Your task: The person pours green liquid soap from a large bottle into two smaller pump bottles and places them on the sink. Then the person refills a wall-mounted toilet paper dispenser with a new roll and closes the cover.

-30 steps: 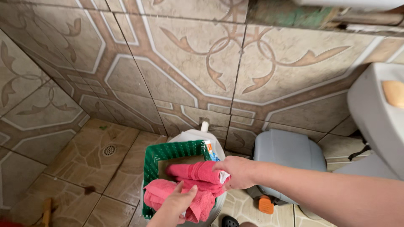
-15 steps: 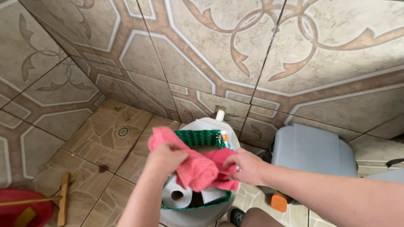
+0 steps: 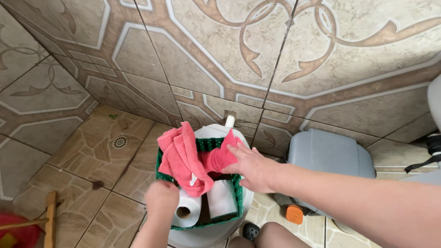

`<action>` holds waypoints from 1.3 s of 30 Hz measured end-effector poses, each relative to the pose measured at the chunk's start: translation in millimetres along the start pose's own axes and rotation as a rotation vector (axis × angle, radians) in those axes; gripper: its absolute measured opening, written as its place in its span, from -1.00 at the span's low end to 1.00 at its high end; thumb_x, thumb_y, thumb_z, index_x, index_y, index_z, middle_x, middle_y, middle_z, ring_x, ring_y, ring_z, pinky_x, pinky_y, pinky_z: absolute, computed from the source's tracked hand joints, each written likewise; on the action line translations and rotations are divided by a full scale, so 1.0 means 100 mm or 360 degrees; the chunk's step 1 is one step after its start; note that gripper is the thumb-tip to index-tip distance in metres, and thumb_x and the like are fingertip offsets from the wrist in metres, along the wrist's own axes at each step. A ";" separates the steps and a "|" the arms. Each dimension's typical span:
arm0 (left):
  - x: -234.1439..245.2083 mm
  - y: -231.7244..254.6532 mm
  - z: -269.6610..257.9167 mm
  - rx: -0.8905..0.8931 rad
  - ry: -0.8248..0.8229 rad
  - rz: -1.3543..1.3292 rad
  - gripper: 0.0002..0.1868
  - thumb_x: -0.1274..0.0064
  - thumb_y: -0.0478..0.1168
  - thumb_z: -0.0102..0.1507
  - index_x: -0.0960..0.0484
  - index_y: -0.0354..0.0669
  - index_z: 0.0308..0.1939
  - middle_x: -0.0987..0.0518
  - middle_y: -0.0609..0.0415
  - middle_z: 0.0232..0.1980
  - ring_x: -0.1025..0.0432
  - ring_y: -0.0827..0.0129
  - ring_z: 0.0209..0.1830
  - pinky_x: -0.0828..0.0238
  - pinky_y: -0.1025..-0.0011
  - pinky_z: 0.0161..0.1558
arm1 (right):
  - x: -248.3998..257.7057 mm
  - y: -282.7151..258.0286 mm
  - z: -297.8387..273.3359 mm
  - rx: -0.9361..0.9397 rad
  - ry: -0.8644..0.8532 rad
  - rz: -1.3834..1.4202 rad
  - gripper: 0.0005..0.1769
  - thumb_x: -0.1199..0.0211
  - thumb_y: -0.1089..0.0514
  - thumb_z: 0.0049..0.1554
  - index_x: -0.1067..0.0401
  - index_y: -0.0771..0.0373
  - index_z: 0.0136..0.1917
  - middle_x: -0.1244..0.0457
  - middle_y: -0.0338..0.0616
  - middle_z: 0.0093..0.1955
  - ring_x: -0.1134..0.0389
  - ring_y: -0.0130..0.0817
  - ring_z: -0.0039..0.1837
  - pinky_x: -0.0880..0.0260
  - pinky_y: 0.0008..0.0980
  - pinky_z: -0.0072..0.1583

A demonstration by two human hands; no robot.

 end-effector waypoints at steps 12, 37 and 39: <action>-1.39 -0.71 -0.24 0.0830 -0.0915 -0.0361 -0.19 -0.14 -0.44 0.21 -0.32 0.42 0.44 -0.59 0.07 -0.21 -0.49 0.29 -0.34 -0.52 0.19 -0.32 | -0.13 -0.02 -0.28 0.0253 0.0199 0.0423 -0.42 -0.36 0.17 0.04 -0.39 0.18 0.35 0.08 0.16 0.63 0.00 0.07 0.59 -0.07 -0.15 0.49; 2.00 3.33 -2.53 -0.0275 -0.1434 -0.1896 -0.62 -0.24 -0.49 0.12 -0.62 -0.26 0.02 -0.38 0.27 -0.51 -0.03 0.65 -0.70 0.12 0.58 -0.65 | 2.30 -0.51 -2.25 0.0202 0.1002 0.2323 0.07 -0.44 -0.04 -0.05 0.00 -0.18 0.63 -0.22 -0.16 0.44 -0.23 -0.22 0.47 -0.23 -0.15 0.40; 2.14 3.65 -2.79 -0.0414 -0.1498 -0.1917 -0.61 -0.25 -0.45 0.12 -0.59 -0.23 0.02 -0.42 0.25 -0.47 -0.05 0.65 -0.70 0.08 0.57 -0.64 | 2.52 -0.49 -2.55 0.0149 0.1198 0.2313 0.04 -0.44 -0.06 -0.13 -0.10 -0.07 0.57 -0.25 -0.15 0.39 -0.27 -0.22 0.42 -0.27 -0.14 0.38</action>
Point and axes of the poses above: each hand's wrist, its own z-axis towards the middle knuckle, its own x-axis out of the back of the hand, y = z × x, the point moved 10 cm from there along z, towards the middle knuckle
